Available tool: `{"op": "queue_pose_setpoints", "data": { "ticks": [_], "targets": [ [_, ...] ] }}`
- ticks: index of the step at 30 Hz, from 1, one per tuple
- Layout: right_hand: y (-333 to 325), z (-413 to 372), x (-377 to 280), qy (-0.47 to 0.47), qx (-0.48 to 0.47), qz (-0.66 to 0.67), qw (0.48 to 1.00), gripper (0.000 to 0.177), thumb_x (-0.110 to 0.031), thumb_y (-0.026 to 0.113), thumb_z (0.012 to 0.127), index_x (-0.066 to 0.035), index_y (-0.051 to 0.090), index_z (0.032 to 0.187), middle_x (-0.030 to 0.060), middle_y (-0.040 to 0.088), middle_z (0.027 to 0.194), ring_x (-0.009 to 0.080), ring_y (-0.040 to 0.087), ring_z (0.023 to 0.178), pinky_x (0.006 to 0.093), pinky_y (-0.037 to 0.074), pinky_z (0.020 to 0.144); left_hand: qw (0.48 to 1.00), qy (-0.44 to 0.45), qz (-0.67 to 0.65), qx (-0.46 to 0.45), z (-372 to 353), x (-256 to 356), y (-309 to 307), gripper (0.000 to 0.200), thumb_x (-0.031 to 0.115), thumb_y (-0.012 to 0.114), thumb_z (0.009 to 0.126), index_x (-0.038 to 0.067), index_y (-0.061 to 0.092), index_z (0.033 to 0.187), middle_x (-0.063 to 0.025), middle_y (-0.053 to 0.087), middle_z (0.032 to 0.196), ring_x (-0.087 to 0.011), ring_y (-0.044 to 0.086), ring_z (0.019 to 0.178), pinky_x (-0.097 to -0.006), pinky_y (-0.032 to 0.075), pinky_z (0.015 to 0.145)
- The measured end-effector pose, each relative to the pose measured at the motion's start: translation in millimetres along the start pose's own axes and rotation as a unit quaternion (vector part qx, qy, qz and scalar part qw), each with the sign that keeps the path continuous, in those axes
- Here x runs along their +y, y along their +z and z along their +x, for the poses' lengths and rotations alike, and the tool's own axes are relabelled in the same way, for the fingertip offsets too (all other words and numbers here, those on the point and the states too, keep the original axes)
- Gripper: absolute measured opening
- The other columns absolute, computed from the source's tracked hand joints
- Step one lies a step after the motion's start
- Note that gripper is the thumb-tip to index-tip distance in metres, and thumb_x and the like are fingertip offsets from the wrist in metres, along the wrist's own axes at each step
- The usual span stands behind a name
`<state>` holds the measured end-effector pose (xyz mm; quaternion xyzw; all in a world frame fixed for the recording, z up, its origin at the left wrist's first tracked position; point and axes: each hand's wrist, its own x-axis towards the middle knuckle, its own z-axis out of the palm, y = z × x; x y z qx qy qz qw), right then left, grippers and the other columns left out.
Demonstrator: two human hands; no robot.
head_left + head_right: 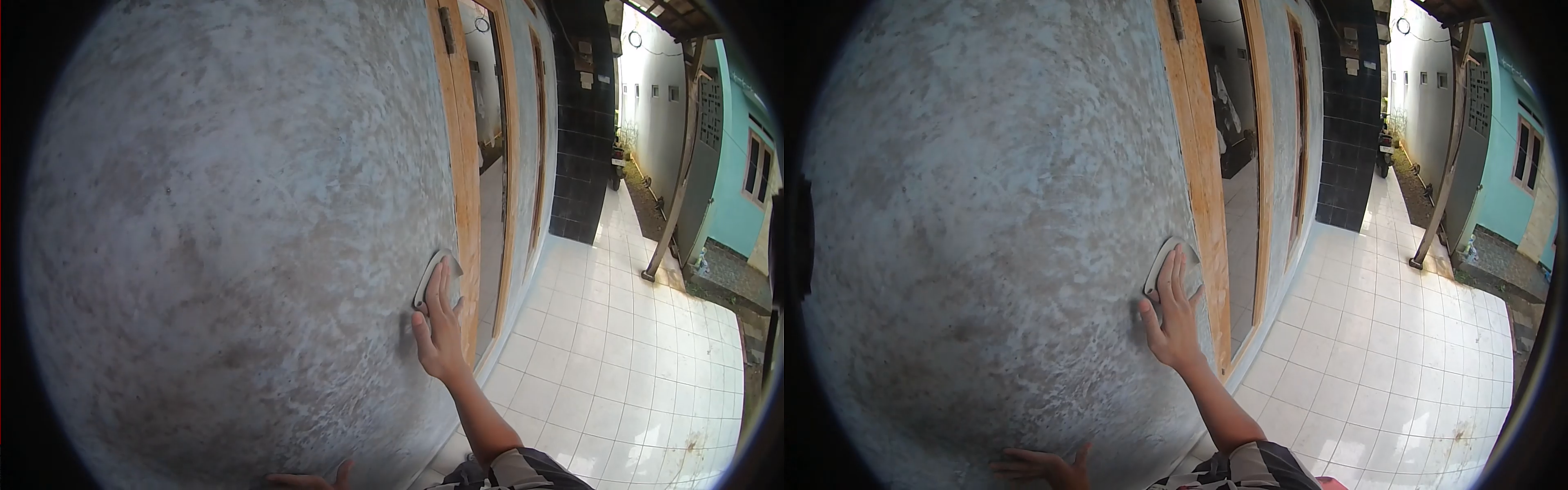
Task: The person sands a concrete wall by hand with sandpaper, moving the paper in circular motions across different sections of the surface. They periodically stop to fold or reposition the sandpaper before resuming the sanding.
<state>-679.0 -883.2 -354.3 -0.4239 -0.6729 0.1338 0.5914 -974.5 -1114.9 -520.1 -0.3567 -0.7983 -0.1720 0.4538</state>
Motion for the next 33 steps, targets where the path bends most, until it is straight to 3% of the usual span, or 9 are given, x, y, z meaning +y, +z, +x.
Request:
{"op": "queue_pose_setpoints", "data": {
  "ticks": [4, 9, 10, 11, 12, 13, 15, 25, 33],
  "targets": [
    [3, -24, -9, 0.009, -0.015, 0.012, 1.000, 0.088, -0.057, 0.040, 0.105, -0.003, 0.008, 0.166, 0.0219, 0.009, 0.173, 0.0389, 0.011, 0.160, 0.0782, -0.003, 0.113, 0.999, -0.014, -0.003, 0.037, -4, -5, 23, 0.171, 0.108, 0.052, 0.045, 0.001, -0.005, 0.164, -0.0415, -0.015, 0.163, -0.0604, -0.018, 0.150, -0.0803, -0.003, 0.110],
    [-2, -13, -7, -0.002, -0.018, -0.004, 1.000, 0.086, -0.056, 0.040, 0.106, -0.004, 0.008, 0.166, 0.0221, 0.008, 0.173, 0.0384, 0.017, 0.159, 0.0771, -0.003, 0.114, 0.792, 0.096, -0.110, -0.593, -79, -41, 90, 0.147, 0.076, 0.071, 0.081, -0.024, -0.012, 0.150, -0.0631, -0.006, 0.143, -0.0726, 0.019, 0.135, -0.0754, 0.028, 0.104],
    [-6, 1, -3, 0.012, -0.011, 0.008, 1.000, 0.086, -0.055, 0.040, 0.106, -0.004, 0.008, 0.166, 0.0224, 0.008, 0.173, 0.0388, 0.019, 0.158, 0.0770, -0.003, 0.114, 0.790, 0.098, -0.106, -0.596, -58, -34, 66, 0.147, 0.076, 0.071, 0.081, -0.024, -0.012, 0.150, -0.0631, -0.006, 0.143, -0.0726, 0.019, 0.135, -0.0754, 0.028, 0.104],
    [-7, 11, 2, 0.007, 0.008, 0.034, 0.999, 0.084, -0.054, 0.040, 0.106, -0.004, 0.008, 0.166, 0.0222, 0.008, 0.173, 0.0391, 0.021, 0.158, 0.0768, -0.004, 0.114, 0.953, 0.051, -0.018, -0.297, -15, -14, 25, 0.154, 0.091, 0.061, 0.067, -0.012, -0.010, 0.157, -0.0517, -0.011, 0.153, -0.0655, 0.001, 0.143, -0.0765, 0.013, 0.109],
    [-8, 9, 2, 0.008, 0.009, 0.033, 0.999, 0.084, -0.054, 0.040, 0.106, -0.004, 0.008, 0.166, 0.0222, 0.008, 0.173, 0.0391, 0.021, 0.158, 0.0768, -0.004, 0.114, 0.997, -0.003, 0.069, 0.041, 8, -2, 4, 0.164, 0.106, 0.052, 0.053, 0.001, -0.008, 0.164, -0.0402, -0.017, 0.164, -0.0584, -0.018, 0.151, -0.0777, -0.001, 0.114],
    [-9, 4, -1, 0.006, -0.005, 0.023, 1.000, 0.084, -0.053, 0.040, 0.106, -0.004, 0.007, 0.166, 0.0226, 0.008, 0.173, 0.0396, 0.019, 0.158, 0.0771, -0.004, 0.114, 0.997, -0.004, 0.067, 0.042, -11, -8, 18, 0.164, 0.106, 0.052, 0.053, 0.001, -0.008, 0.164, -0.0402, -0.017, 0.164, -0.0584, -0.018, 0.151, -0.0777, -0.001, 0.114],
    [-4, -19, -8, -0.024, -0.019, -0.028, 0.999, 0.082, -0.049, 0.040, 0.107, -0.004, 0.007, 0.166, 0.0242, 0.008, 0.172, 0.0412, 0.013, 0.159, 0.0782, -0.005, 0.113, 0.880, 0.037, -0.293, -0.372, -68, -25, 56, 0.146, 0.076, 0.070, 0.083, -0.024, -0.014, 0.150, -0.0632, -0.010, 0.142, -0.0744, 0.014, 0.135, -0.0770, 0.023, 0.106],
    [-8, 7, 24, -0.082, -0.003, -0.063, 0.995, 0.086, -0.055, 0.034, 0.105, 0.003, 0.011, 0.164, 0.0302, 0.014, 0.169, 0.0455, 0.017, 0.157, 0.0768, -0.008, 0.113, 0.983, -0.030, -0.095, -0.155, 20, 46, -59, 0.151, 0.084, 0.062, 0.081, -0.027, -0.016, 0.147, -0.0617, -0.024, 0.141, -0.0788, -0.012, 0.135, -0.0884, 0.004, 0.099],
    [-19, 19, 53, -0.204, -0.063, -0.109, 0.971, 0.089, -0.054, 0.045, 0.101, 0.010, 0.023, 0.159, 0.0316, 0.024, 0.166, 0.0456, 0.013, 0.158, 0.0782, -0.011, 0.111, 0.994, -0.088, -0.058, -0.042, 31, 53, -67, 0.141, 0.094, 0.048, 0.075, 0.002, -0.011, 0.163, -0.0331, -0.018, 0.166, -0.0518, -0.011, 0.155, -0.0737, 0.006, 0.119]
  ]
}}
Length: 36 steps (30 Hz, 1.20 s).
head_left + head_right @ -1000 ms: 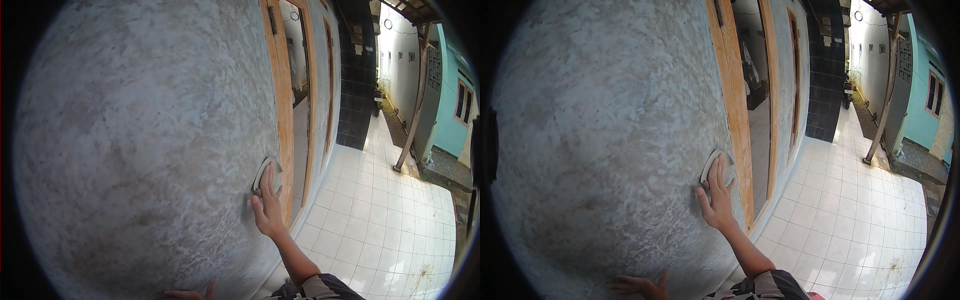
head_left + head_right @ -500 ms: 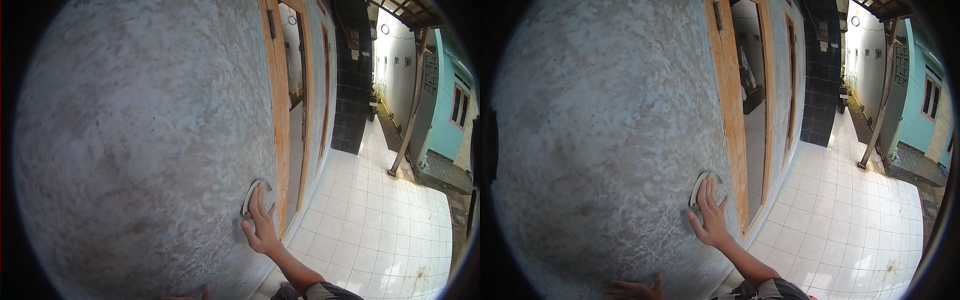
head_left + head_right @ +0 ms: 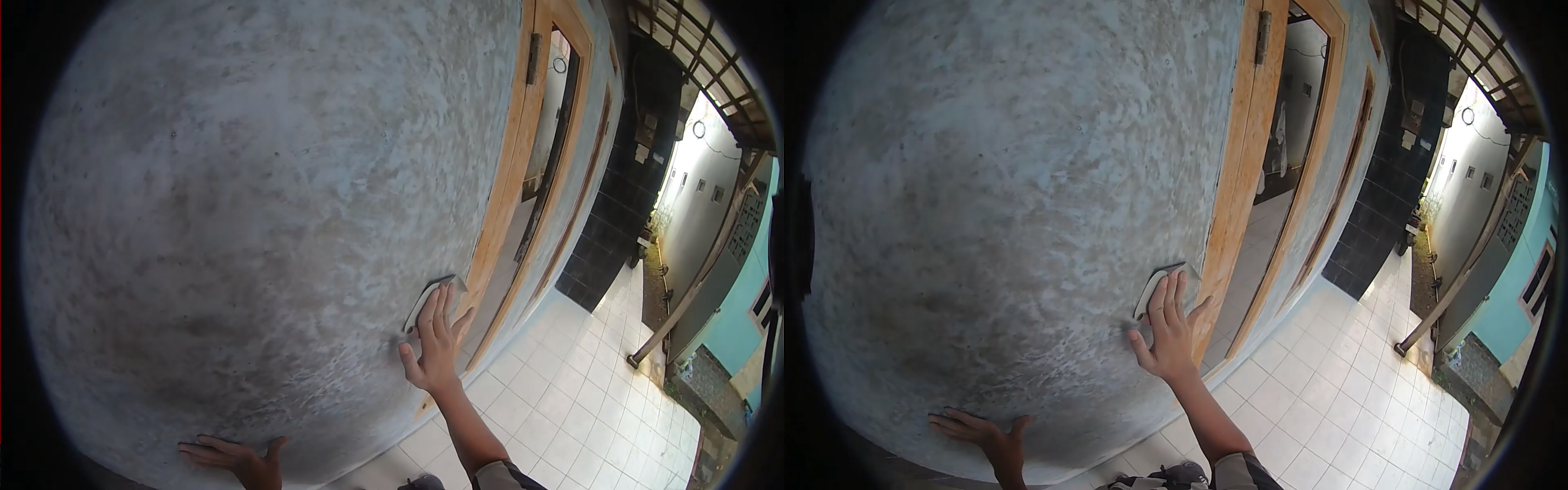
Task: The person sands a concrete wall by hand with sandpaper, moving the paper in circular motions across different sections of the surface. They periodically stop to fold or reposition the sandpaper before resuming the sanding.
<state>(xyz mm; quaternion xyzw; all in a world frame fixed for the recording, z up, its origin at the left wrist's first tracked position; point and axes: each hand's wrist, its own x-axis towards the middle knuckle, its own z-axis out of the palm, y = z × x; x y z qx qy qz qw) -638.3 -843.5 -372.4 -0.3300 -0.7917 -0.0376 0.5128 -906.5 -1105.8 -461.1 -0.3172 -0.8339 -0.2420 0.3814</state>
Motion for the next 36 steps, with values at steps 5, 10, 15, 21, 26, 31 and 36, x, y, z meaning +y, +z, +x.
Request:
{"op": "queue_pose_setpoints", "data": {
  "ticks": [5, 10, 15, 21, 26, 31, 36],
  "targets": [
    [-11, -27, 20, -0.026, -0.106, -0.034, 0.993, 0.086, -0.052, 0.044, 0.100, 0.011, 0.029, 0.157, 0.0307, 0.030, 0.164, 0.0501, 0.010, 0.157, 0.0808, -0.014, 0.108, 0.996, -0.063, -0.043, -0.049, -5, 29, -20, 0.150, 0.091, 0.062, 0.068, 0.001, -0.013, 0.163, -0.0326, -0.022, 0.166, -0.0514, -0.016, 0.155, -0.0724, 0.004, 0.120],
    [-20, -10, 48, -0.115, -0.122, -0.041, 0.985, 0.080, -0.050, 0.045, 0.101, 0.004, 0.033, 0.158, 0.0213, 0.032, 0.166, 0.0526, 0.002, 0.157, 0.0835, -0.014, 0.104, 0.964, -0.162, -0.200, -0.064, -17, 100, -24, 0.158, 0.068, 0.086, 0.063, 0.002, -0.018, 0.162, -0.0249, -0.028, 0.167, -0.0465, -0.021, 0.155, -0.0648, 0.000, 0.124],
    [-22, -21, 61, -0.110, -0.145, 0.005, 0.983, 0.074, -0.049, 0.049, 0.101, -0.004, 0.038, 0.159, 0.0104, 0.032, 0.169, 0.0561, -0.001, 0.155, 0.0888, -0.016, 0.095, 0.951, -0.170, -0.245, -0.083, -34, 157, -9, 0.161, 0.055, 0.094, 0.062, 0.004, -0.023, 0.161, -0.0246, -0.033, 0.165, -0.0478, -0.024, 0.154, -0.0666, -0.001, 0.123],
    [-32, 15, 53, -0.127, -0.143, 0.034, 0.981, 0.071, -0.048, 0.049, 0.102, -0.008, 0.038, 0.159, 0.0087, 0.029, 0.170, 0.0613, -0.006, 0.152, 0.0898, -0.017, 0.092, 0.933, -0.208, -0.278, -0.097, -30, 195, 0, 0.164, 0.060, 0.093, 0.063, 0.004, -0.030, 0.157, -0.0318, -0.038, 0.159, -0.0579, -0.032, 0.146, -0.0756, -0.004, 0.116],
    [-29, -7, 70, -0.140, -0.153, 0.006, 0.978, 0.070, -0.047, 0.050, 0.102, -0.008, 0.038, 0.160, 0.0058, 0.029, 0.171, 0.0617, -0.007, 0.152, 0.0908, -0.016, 0.091, 0.928, -0.202, -0.296, -0.100, -38, 195, 1, 0.164, 0.055, 0.095, 0.064, 0.006, -0.030, 0.157, -0.0316, -0.040, 0.158, -0.0591, -0.031, 0.145, -0.0752, -0.004, 0.117],
    [-27, 8, 60, -0.118, -0.135, 0.016, 0.984, 0.069, -0.047, 0.052, 0.102, -0.012, 0.038, 0.160, 0.0023, 0.028, 0.171, 0.0611, -0.008, 0.152, 0.0922, -0.013, 0.091, 0.931, -0.194, -0.303, -0.068, -47, 213, 9, 0.157, 0.048, 0.095, 0.068, 0.007, -0.027, 0.159, -0.0301, -0.037, 0.161, -0.0583, -0.030, 0.146, -0.0741, -0.004, 0.118],
    [-35, 4, 60, -0.130, -0.113, -0.027, 0.985, 0.061, -0.039, 0.051, 0.106, -0.016, 0.038, 0.161, -0.0018, 0.028, 0.171, 0.0607, 0.000, 0.153, 0.0931, -0.011, 0.090, 0.909, -0.164, -0.383, 0.000, -63, 235, -5, 0.122, 0.033, 0.089, 0.082, 0.005, 0.004, 0.165, -0.0284, -0.008, 0.170, -0.0449, -0.001, 0.159, -0.0591, 0.008, 0.126]
  ]
}}
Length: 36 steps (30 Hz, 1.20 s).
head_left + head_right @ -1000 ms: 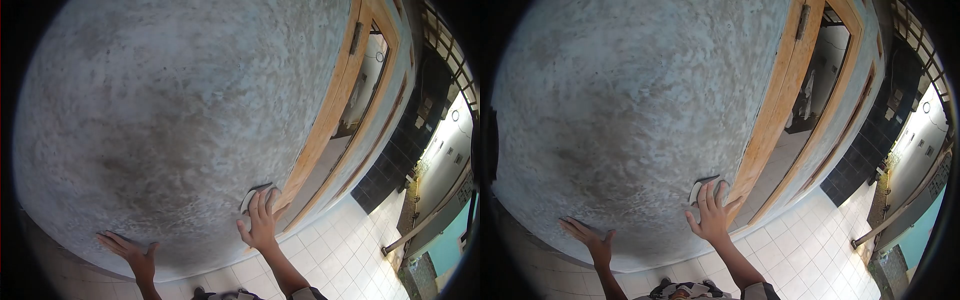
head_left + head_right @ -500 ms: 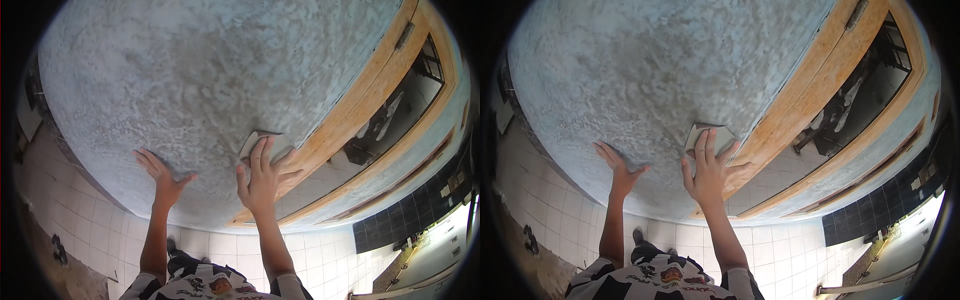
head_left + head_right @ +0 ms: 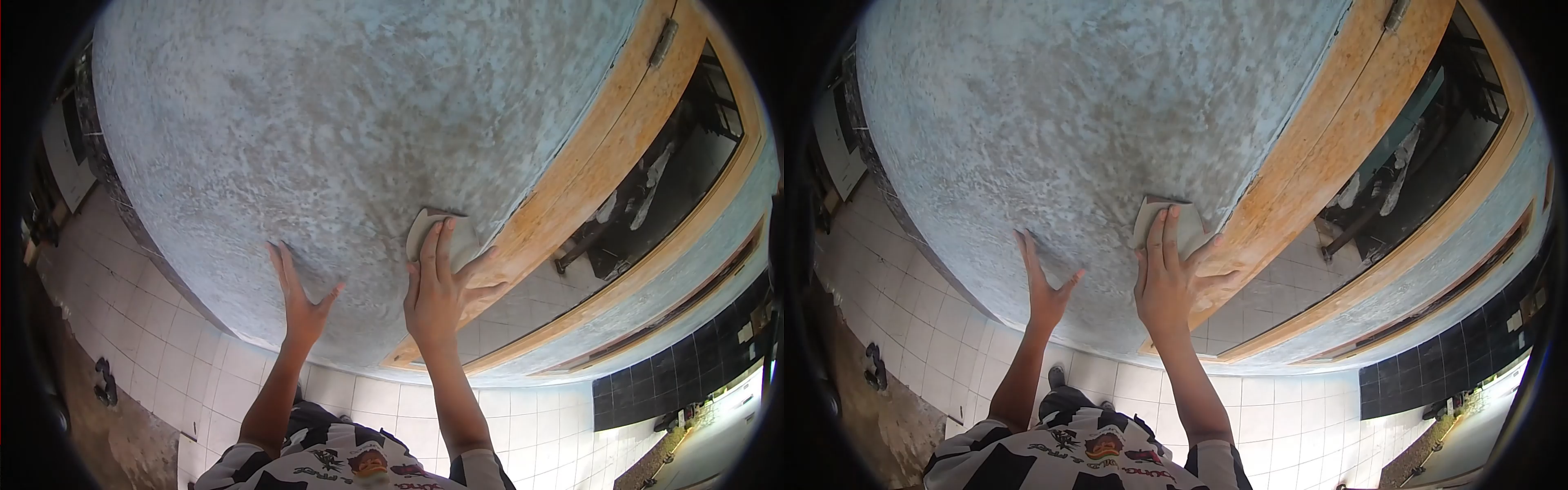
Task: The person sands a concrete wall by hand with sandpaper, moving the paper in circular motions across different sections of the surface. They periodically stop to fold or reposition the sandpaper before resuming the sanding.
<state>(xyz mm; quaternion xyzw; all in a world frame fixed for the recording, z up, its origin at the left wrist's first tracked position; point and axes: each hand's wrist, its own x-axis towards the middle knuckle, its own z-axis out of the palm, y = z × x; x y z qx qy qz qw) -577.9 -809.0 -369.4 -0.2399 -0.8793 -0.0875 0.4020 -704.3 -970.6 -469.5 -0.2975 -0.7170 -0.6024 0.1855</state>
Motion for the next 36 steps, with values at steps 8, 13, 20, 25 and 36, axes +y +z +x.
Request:
{"op": "queue_pose_setpoints", "data": {
  "ticks": [8, 13, 20, 25, 36],
  "targets": [
    [-41, -103, 7, -0.025, -0.295, 0.484, 0.823, 0.035, -0.022, 0.065, 0.102, -0.007, 0.064, 0.134, 0.0044, 0.078, 0.114, 0.0250, 0.071, 0.118, 0.0560, 0.043, 0.110, 0.913, -0.101, -0.339, -0.203, -49, 27, -23, 0.084, 0.053, 0.056, 0.100, -0.001, 0.030, 0.158, -0.0265, 0.030, 0.165, -0.0386, 0.028, 0.154, -0.0502, 0.017, 0.126],
    [-33, -130, 18, 0.029, -0.335, 0.643, 0.688, 0.024, -0.011, 0.072, 0.096, 0.000, 0.070, 0.117, 0.0112, 0.078, 0.104, 0.0212, 0.076, 0.090, 0.0347, 0.057, 0.085, 0.727, -0.219, -0.531, -0.377, -50, 31, -3, 0.111, 0.085, 0.014, 0.095, -0.005, 0.026, 0.159, -0.0256, 0.031, 0.164, -0.0339, 0.028, 0.155, -0.0473, 0.017, 0.127],
    [-29, -136, 25, 0.201, -0.178, 0.547, 0.793, 0.012, -0.008, 0.077, 0.093, 0.001, 0.075, 0.101, 0.0088, 0.077, 0.087, 0.0131, 0.071, 0.080, 0.0279, 0.055, 0.075, 0.469, -0.270, -0.696, -0.471, -80, 52, 21, 0.137, 0.100, 0.011, 0.077, -0.008, 0.014, 0.162, -0.0193, 0.028, 0.167, -0.0256, 0.030, 0.154, -0.0393, 0.020, 0.127],
    [-31, -136, 19, 0.260, -0.103, 0.506, 0.816, 0.010, -0.009, 0.079, 0.090, -0.001, 0.076, 0.093, 0.0105, 0.076, 0.082, 0.0175, 0.072, 0.076, 0.0304, 0.055, 0.078, 0.575, -0.285, -0.620, -0.451, -124, 17, 9, 0.112, 0.083, 0.042, 0.093, 0.000, 0.018, 0.164, -0.0124, 0.034, 0.165, -0.0193, 0.036, 0.149, -0.0366, 0.030, 0.122],
    [-13, -129, 27, 0.271, -0.031, 0.526, 0.806, 0.035, -0.022, 0.052, 0.108, 0.000, 0.049, 0.135, 0.0162, 0.064, 0.120, 0.0254, 0.064, 0.106, 0.0387, 0.049, 0.097, 0.990, 0.135, -0.025, -0.007, 9, 40, -42, 0.070, -0.018, 0.036, 0.088, -0.013, 0.028, 0.157, -0.0315, 0.024, 0.166, -0.0398, 0.022, 0.157, -0.0411, 0.019, 0.126]
  ]
}}
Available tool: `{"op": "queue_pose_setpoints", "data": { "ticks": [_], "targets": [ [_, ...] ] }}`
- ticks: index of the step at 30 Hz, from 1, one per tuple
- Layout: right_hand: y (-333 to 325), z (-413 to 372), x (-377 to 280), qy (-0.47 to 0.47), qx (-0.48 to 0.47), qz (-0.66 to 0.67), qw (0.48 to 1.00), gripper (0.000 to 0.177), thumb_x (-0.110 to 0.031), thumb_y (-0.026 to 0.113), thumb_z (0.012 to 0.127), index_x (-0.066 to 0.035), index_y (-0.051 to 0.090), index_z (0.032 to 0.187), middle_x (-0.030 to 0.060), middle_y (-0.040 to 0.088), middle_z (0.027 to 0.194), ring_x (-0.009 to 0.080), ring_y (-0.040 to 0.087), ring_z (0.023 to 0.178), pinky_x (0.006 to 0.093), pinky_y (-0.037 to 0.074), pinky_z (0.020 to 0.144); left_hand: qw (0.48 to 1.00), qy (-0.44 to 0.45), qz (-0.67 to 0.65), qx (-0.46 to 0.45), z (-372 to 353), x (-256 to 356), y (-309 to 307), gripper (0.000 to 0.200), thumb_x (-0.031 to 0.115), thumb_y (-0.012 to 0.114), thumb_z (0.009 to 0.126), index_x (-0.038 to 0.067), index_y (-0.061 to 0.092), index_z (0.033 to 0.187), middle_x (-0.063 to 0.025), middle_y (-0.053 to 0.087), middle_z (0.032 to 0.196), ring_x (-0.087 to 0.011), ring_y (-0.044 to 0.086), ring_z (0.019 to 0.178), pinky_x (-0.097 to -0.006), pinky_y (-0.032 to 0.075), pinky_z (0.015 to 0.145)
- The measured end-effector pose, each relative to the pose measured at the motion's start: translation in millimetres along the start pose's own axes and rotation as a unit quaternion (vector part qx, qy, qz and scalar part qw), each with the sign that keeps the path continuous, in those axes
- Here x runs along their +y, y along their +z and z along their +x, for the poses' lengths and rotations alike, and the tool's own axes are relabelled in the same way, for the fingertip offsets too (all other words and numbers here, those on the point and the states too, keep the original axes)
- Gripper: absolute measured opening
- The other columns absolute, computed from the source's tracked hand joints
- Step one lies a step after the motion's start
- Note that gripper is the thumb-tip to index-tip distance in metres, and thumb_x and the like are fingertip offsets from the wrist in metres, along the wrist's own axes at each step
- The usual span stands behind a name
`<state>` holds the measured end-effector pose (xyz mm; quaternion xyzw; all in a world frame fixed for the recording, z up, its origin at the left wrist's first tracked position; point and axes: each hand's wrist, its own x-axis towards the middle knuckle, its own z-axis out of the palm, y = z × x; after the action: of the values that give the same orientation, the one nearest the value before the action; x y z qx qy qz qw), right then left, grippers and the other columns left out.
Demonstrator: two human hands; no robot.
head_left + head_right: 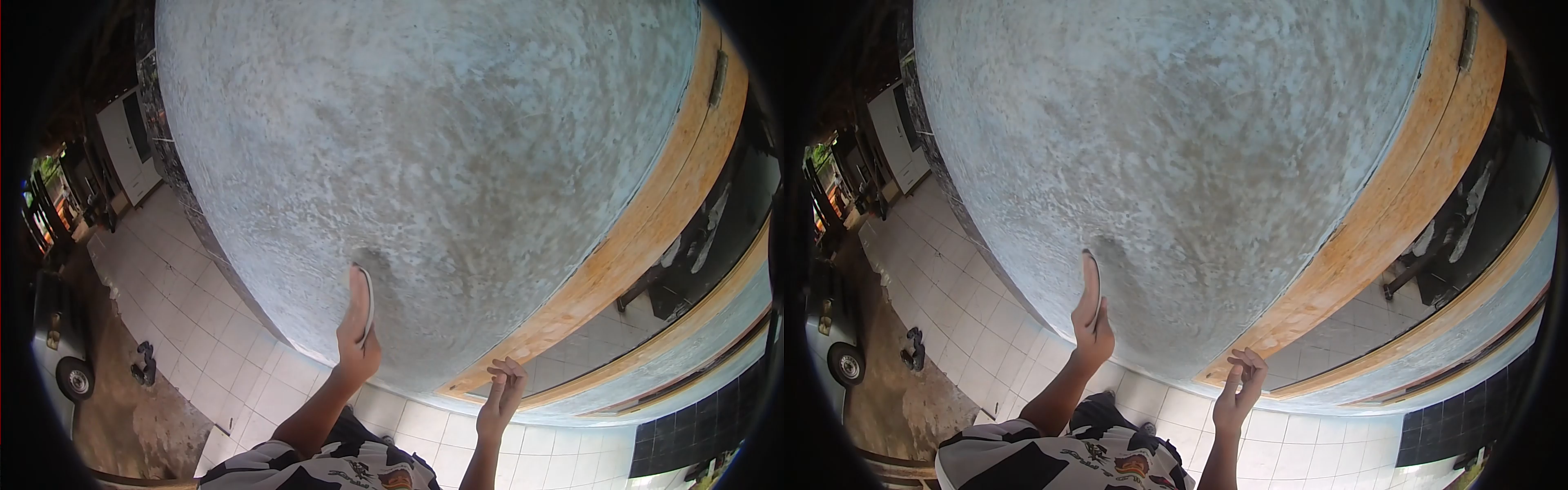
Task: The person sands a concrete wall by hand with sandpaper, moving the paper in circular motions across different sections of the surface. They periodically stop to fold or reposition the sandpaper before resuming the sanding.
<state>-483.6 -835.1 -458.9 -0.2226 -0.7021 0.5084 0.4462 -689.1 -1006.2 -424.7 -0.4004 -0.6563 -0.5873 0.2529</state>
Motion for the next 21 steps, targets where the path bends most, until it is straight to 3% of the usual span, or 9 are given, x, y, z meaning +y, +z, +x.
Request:
{"op": "queue_pose_setpoints", "data": {
  "ticks": [3, 5, 7, 10, 13, 14, 15, 17, 21],
  "targets": [
    [11, -5, -7, 0.012, 0.002, 0.001, 1.000, 0.034, -0.022, 0.048, 0.110, 0.001, 0.048, 0.134, 0.0165, 0.064, 0.120, 0.0253, 0.064, 0.106, 0.0383, 0.048, 0.098, 0.997, -0.023, 0.069, 0.033, 16, -26, 15, 0.082, -0.020, 0.038, 0.076, -0.013, 0.027, 0.157, -0.0335, 0.021, 0.166, -0.0445, 0.018, 0.156, -0.0431, 0.018, 0.127],
    [18, -9, -9, 0.012, 0.019, -0.006, 1.000, 0.034, -0.022, 0.048, 0.110, 0.001, 0.048, 0.134, 0.0169, 0.064, 0.121, 0.0257, 0.064, 0.107, 0.0385, 0.048, 0.098, 0.997, -0.036, 0.065, -0.012, 1, -27, 40, 0.087, -0.016, 0.045, 0.073, -0.012, 0.025, 0.158, -0.0357, 0.018, 0.166, -0.0495, 0.018, 0.155, -0.0484, 0.021, 0.126],
    [25, -10, -7, 0.014, 0.039, -0.017, 0.999, 0.034, -0.023, 0.048, 0.110, 0.000, 0.048, 0.135, 0.0172, 0.063, 0.124, 0.0262, 0.063, 0.109, 0.0394, 0.047, 0.099, 0.974, -0.005, 0.107, -0.197, -10, -21, 61, 0.089, -0.011, 0.053, 0.075, -0.010, 0.022, 0.158, -0.0369, 0.017, 0.165, -0.0548, 0.018, 0.153, -0.0564, 0.023, 0.125],
    [29, -8, -14, 0.017, 0.079, -0.068, 0.994, 0.036, -0.026, 0.047, 0.109, -0.001, 0.049, 0.135, 0.0174, 0.061, 0.128, 0.0275, 0.062, 0.114, 0.0422, 0.046, 0.101, 0.981, -0.025, 0.147, -0.122, 10, -37, 54, 0.092, -0.002, 0.059, 0.079, -0.013, 0.015, 0.159, -0.0448, 0.009, 0.162, -0.0616, 0.008, 0.151, -0.0604, 0.013, 0.125],
    [28, -9, -19, 0.047, 0.100, -0.137, 0.984, 0.040, -0.031, 0.046, 0.109, -0.003, 0.048, 0.137, 0.0177, 0.056, 0.138, 0.0302, 0.054, 0.127, 0.0477, 0.041, 0.106, 0.992, -0.064, 0.097, -0.045, 13, -29, 67, 0.097, 0.004, 0.064, 0.076, -0.013, 0.015, 0.158, -0.0451, 0.012, 0.160, -0.0632, 0.012, 0.150, -0.0627, 0.014, 0.124],
    [29, -8, -20, 0.032, 0.122, -0.165, 0.978, 0.041, -0.031, 0.045, 0.109, -0.003, 0.047, 0.139, 0.0179, 0.053, 0.140, 0.0311, 0.051, 0.130, 0.0494, 0.039, 0.108, 0.985, -0.030, 0.083, -0.146, -1, -26, 67, 0.094, 0.006, 0.063, 0.080, -0.013, 0.014, 0.158, -0.0456, 0.010, 0.160, -0.0641, 0.010, 0.149, -0.0650, 0.013, 0.123],
    [31, -5, -22, 0.013, 0.142, -0.191, 0.971, 0.042, -0.032, 0.045, 0.109, -0.003, 0.046, 0.140, 0.0181, 0.051, 0.143, 0.0319, 0.048, 0.134, 0.0511, 0.036, 0.110, 0.985, -0.037, 0.084, -0.146, -7, -32, 65, 0.094, 0.006, 0.063, 0.080, -0.013, 0.014, 0.158, -0.0456, 0.010, 0.160, -0.0641, 0.010, 0.149, -0.0650, 0.013, 0.123],
    [31, 3, -23, 0.008, 0.129, -0.200, 0.971, 0.047, -0.033, 0.045, 0.109, -0.002, 0.042, 0.143, 0.0194, 0.045, 0.149, 0.0340, 0.042, 0.140, 0.0561, 0.031, 0.114, 0.957, -0.019, 0.142, -0.253, -8, -52, 63, 0.088, 0.010, 0.063, 0.087, -0.015, 0.014, 0.157, -0.0470, 0.008, 0.160, -0.0654, 0.010, 0.148, -0.0684, 0.012, 0.121],
    [27, 21, -27, -0.085, 0.162, -0.313, 0.932, 0.055, -0.037, 0.044, 0.109, -0.001, 0.036, 0.149, 0.0221, 0.034, 0.157, 0.0365, 0.033, 0.147, 0.0612, 0.023, 0.118, 0.989, -0.052, 0.132, -0.034, 24, -36, 60, 0.081, 0.022, 0.061, 0.096, -0.018, 0.019, 0.152, -0.0510, 0.015, 0.154, -0.0679, 0.017, 0.145, -0.0728, 0.016, 0.117]
  ]
}}
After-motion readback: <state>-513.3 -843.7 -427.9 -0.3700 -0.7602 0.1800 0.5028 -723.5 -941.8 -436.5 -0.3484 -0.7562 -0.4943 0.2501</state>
